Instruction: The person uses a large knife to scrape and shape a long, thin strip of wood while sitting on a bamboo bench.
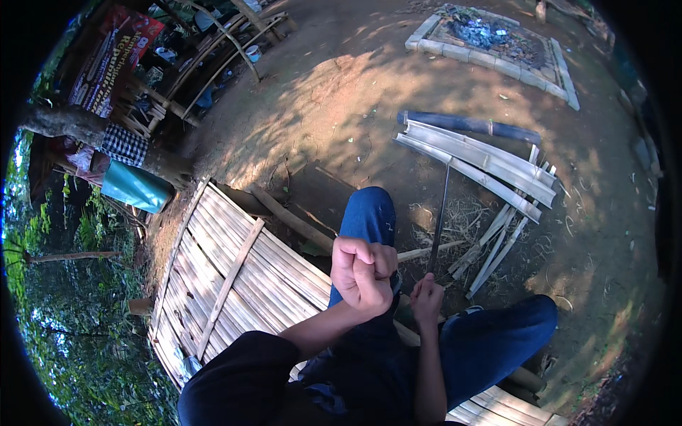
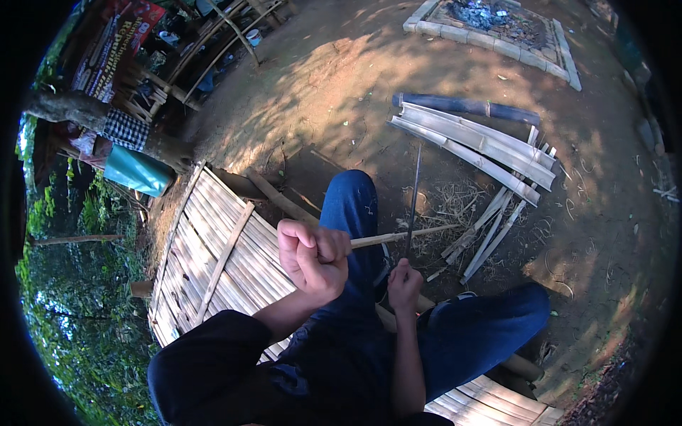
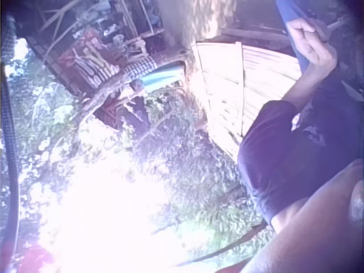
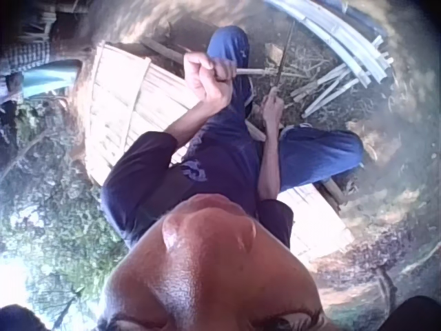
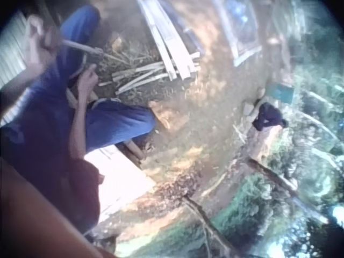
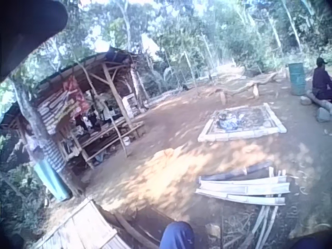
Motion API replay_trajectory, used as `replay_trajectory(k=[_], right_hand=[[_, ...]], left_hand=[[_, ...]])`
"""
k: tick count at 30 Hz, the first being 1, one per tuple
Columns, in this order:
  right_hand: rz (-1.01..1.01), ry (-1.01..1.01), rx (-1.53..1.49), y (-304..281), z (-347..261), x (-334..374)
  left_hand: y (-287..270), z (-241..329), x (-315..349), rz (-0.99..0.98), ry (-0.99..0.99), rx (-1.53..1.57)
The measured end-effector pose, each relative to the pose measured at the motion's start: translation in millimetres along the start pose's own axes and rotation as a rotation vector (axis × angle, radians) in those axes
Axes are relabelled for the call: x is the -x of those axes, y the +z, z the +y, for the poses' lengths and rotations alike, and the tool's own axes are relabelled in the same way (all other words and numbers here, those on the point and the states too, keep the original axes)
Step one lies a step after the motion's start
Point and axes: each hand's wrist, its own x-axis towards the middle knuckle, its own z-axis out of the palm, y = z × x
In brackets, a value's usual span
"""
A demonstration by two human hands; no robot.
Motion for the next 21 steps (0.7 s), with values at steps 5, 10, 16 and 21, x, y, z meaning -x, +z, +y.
replay_trajectory(k=[5,10,16,21], right_hand=[[-0.014,0.166,0.021,-10,2,0],[-0.208,-0.171,-0.142,10,-72,35],[-0.173,0.013,-0.331,27,-14,17],[-0.2,-0.033,-0.103,25,-39,29]], left_hand=[[4,3,10,-0.052,0.127,0.037],[6,-14,-5,0.004,0.109,0.043],[-7,-19,-18,0.074,0.095,0.048],[-26,-19,-25,0.11,0.094,0.003]])
